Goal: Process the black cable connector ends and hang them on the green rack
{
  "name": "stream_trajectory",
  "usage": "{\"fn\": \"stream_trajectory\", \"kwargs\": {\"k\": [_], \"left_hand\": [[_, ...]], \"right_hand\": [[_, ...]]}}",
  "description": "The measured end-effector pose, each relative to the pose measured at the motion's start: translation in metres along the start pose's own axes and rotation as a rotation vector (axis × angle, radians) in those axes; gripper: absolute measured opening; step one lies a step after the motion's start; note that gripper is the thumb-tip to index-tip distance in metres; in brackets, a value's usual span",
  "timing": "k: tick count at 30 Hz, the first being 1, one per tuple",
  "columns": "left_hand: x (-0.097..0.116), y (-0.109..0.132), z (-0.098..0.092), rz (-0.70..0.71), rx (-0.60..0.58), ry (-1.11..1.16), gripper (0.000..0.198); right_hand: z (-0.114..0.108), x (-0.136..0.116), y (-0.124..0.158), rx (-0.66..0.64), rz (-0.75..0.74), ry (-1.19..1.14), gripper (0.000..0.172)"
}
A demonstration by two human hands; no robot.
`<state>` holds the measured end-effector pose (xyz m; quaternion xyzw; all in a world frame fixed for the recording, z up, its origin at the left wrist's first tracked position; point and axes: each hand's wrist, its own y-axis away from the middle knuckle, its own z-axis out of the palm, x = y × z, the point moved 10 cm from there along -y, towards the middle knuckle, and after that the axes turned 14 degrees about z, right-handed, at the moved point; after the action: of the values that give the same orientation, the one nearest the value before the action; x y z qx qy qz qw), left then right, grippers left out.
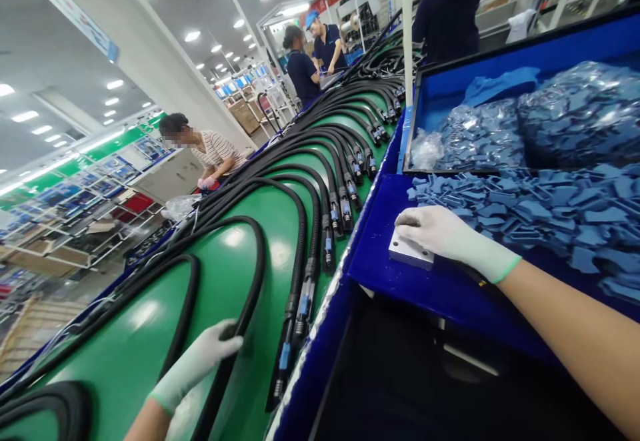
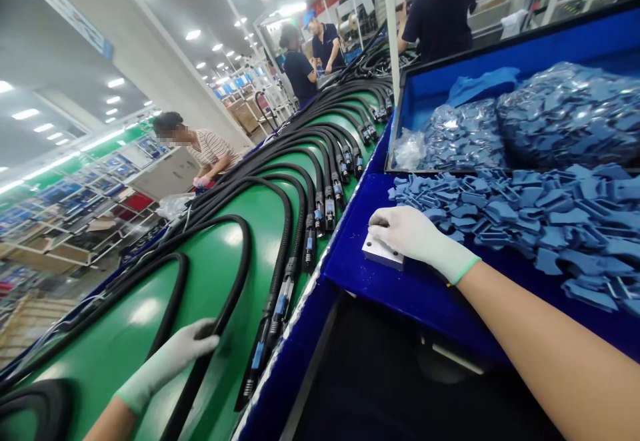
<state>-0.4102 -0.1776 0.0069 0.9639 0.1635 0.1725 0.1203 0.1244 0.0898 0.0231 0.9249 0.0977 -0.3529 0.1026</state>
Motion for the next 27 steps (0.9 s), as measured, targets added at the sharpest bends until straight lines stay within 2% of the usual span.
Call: {"fn": "stream_trajectory", "kwargs": {"k": [3,4,6,8,10,13,15,17,19,21,22,24,25,26,27], "left_hand": [[0.052,-0.01,0.013,0.137,0.062,0.106,0.07],[0.063,-0.013,0.017,0.13,0.054,0.112,0.073],[0.077,-0.018,0.019,0.081,0.013,0.125,0.064],[0.09,-0.025,0.002,0.064,0.005,0.196,0.051],[0.113,-0.033,-0.027,0.128,-0.004,0.3,0.048],[0.175,-0.041,-0.068,0.307,-0.008,0.562,0.044],[0.228,-0.039,-0.085,0.446,0.07,0.766,0.041],[0.277,-0.036,-0.085,0.542,0.129,1.015,0.038],[0.315,-0.034,-0.075,0.623,0.184,1.189,0.036],[0.339,-0.035,-0.063,0.66,0.251,1.099,0.038],[0.344,-0.036,-0.06,0.657,0.329,0.951,0.042],[0.353,-0.027,-0.064,0.681,0.563,0.558,0.051],[0.366,-0.017,-0.062,0.762,0.655,0.37,0.053],[0.385,-0.003,-0.053,0.912,0.677,0.21,0.05],[0.406,0.014,-0.035,1.107,0.638,0.083,0.043]], "right_hand": [[-0.001,0.001,0.0,0.009,-0.005,-0.012,0.026],[-0.002,0.003,0.0,0.009,-0.004,-0.017,0.026],[-0.005,0.004,0.003,0.006,-0.005,-0.033,0.025],[-0.007,0.002,0.01,-0.006,-0.014,-0.06,0.025],[-0.006,-0.01,0.025,-0.024,-0.038,-0.104,0.024],[0.013,-0.047,0.061,-0.118,-0.118,-0.235,0.026],[0.038,-0.077,0.09,-0.254,-0.174,-0.404,0.042],[0.068,-0.098,0.114,-0.413,-0.164,-0.591,0.08],[0.09,-0.105,0.127,-0.512,-0.1,-0.735,0.102],[0.095,-0.096,0.13,-0.506,-0.04,-0.857,0.097],[0.091,-0.088,0.131,-0.481,-0.022,-0.897,0.089],[0.075,-0.068,0.134,-0.442,0.009,-0.912,0.075],[0.067,-0.058,0.137,-0.443,0.023,-0.884,0.069],[0.058,-0.05,0.142,-0.459,0.032,-0.839,0.063],[0.049,-0.044,0.148,-0.484,0.036,-0.789,0.057]]}}
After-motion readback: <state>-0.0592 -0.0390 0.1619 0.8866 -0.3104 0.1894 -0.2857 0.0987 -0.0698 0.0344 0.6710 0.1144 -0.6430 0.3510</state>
